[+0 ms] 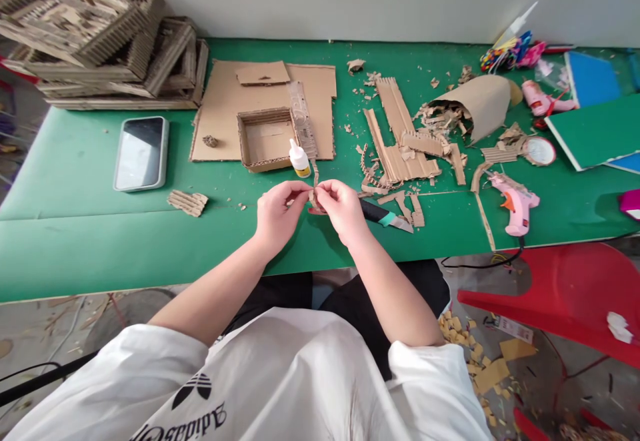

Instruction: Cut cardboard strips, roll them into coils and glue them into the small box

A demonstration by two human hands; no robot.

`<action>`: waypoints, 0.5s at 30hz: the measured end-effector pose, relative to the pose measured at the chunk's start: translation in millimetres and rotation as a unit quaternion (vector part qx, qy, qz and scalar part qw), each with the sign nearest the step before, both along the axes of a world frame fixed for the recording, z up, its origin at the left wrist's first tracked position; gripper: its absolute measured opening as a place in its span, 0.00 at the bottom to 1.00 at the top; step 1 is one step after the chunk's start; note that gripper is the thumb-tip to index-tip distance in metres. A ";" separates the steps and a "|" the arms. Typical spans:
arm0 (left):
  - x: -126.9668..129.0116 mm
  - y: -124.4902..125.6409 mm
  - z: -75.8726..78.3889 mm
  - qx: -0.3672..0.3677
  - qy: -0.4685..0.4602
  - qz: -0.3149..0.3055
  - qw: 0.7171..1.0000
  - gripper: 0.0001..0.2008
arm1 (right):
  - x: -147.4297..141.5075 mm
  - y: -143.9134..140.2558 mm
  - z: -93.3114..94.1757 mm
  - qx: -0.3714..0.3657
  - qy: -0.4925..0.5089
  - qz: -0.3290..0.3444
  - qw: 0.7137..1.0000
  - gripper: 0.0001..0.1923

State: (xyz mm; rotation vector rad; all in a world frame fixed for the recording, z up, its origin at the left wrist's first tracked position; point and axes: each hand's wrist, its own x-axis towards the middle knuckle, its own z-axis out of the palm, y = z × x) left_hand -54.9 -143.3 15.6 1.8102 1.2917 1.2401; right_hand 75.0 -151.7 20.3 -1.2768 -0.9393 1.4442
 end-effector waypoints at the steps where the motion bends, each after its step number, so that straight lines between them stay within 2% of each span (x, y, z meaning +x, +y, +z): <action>1: 0.1 0.2 0.2 -0.021 -0.017 -0.004 1.000 0.04 | 0.7 -0.1 -0.3 0.004 -0.005 -0.001 1.000 0.17; 6: -0.5 2.8 -1.5 -0.115 -0.100 -0.019 0.988 0.04 | 2.9 -4.0 3.7 0.084 -0.128 -0.010 0.988 0.12; 10: -0.9 2.9 -1.8 -0.133 -0.103 -0.035 0.985 0.06 | 1.0 -6.0 9.1 0.098 -0.204 -0.018 0.974 0.10; 12: -0.7 1.4 -0.5 -0.106 -0.069 -0.030 0.992 0.05 | -0.7 -5.1 9.1 0.081 -0.171 -0.019 0.982 0.10; 15: -0.3 -1.2 1.7 -0.023 -0.001 -0.011 1.000 0.04 | -2.3 -2.9 6.8 0.026 -0.054 -0.016 0.998 0.13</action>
